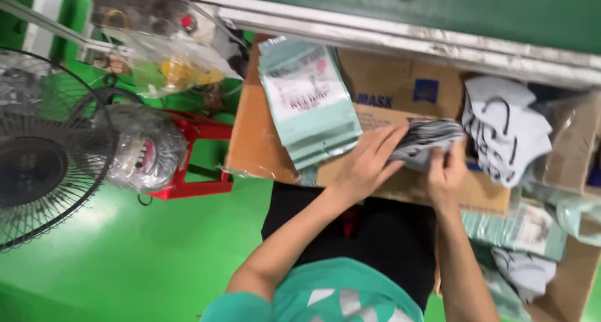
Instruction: Packing multiple face masks into individual retail pouches.
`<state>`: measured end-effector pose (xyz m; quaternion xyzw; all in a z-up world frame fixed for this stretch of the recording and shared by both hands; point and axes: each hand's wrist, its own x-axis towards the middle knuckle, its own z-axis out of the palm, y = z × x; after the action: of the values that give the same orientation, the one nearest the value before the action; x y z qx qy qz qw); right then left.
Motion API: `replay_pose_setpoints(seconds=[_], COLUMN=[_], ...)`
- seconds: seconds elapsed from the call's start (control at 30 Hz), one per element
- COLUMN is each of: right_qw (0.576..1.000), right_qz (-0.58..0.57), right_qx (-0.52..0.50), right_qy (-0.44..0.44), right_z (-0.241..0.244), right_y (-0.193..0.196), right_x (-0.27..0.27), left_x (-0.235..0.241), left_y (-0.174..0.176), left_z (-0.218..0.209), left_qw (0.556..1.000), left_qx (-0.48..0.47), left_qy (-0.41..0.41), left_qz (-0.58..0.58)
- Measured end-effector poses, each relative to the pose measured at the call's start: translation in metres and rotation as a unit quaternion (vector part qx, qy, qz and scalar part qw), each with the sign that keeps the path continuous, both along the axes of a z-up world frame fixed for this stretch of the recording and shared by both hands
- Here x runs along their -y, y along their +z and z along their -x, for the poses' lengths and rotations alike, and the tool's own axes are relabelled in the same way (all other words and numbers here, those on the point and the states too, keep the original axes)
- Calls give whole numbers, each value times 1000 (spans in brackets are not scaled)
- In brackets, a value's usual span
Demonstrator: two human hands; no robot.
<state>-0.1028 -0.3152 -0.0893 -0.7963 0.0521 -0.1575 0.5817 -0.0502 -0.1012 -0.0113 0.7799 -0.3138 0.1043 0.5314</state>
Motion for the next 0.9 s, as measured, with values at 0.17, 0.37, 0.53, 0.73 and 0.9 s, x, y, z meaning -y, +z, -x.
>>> replay_pose_setpoints(seconds=[0.17, 0.37, 0.53, 0.73, 0.9], right_qw=[980, 944, 974, 994, 979], right_qz=[-172, -308, -193, 1, 188], right_qx=[80, -90, -74, -84, 30], right_qy=[-60, 72, 90, 63, -68], right_z=[-22, -59, -75, -49, -33], right_y=[17, 14, 42, 70, 99], right_x=[-14, -66, -106, -90, -89], left_x=[-88, -100, -96, -77, -47], left_y=[6, -34, -5, 39, 57], left_z=[-34, -60, -60, -39, -10], left_qw=[964, 927, 958, 972, 974], left_qx=[156, 127, 129, 162, 194], left_qy=[152, 96, 123, 133, 103], left_qz=[-152, -340, -225, -108, -58])
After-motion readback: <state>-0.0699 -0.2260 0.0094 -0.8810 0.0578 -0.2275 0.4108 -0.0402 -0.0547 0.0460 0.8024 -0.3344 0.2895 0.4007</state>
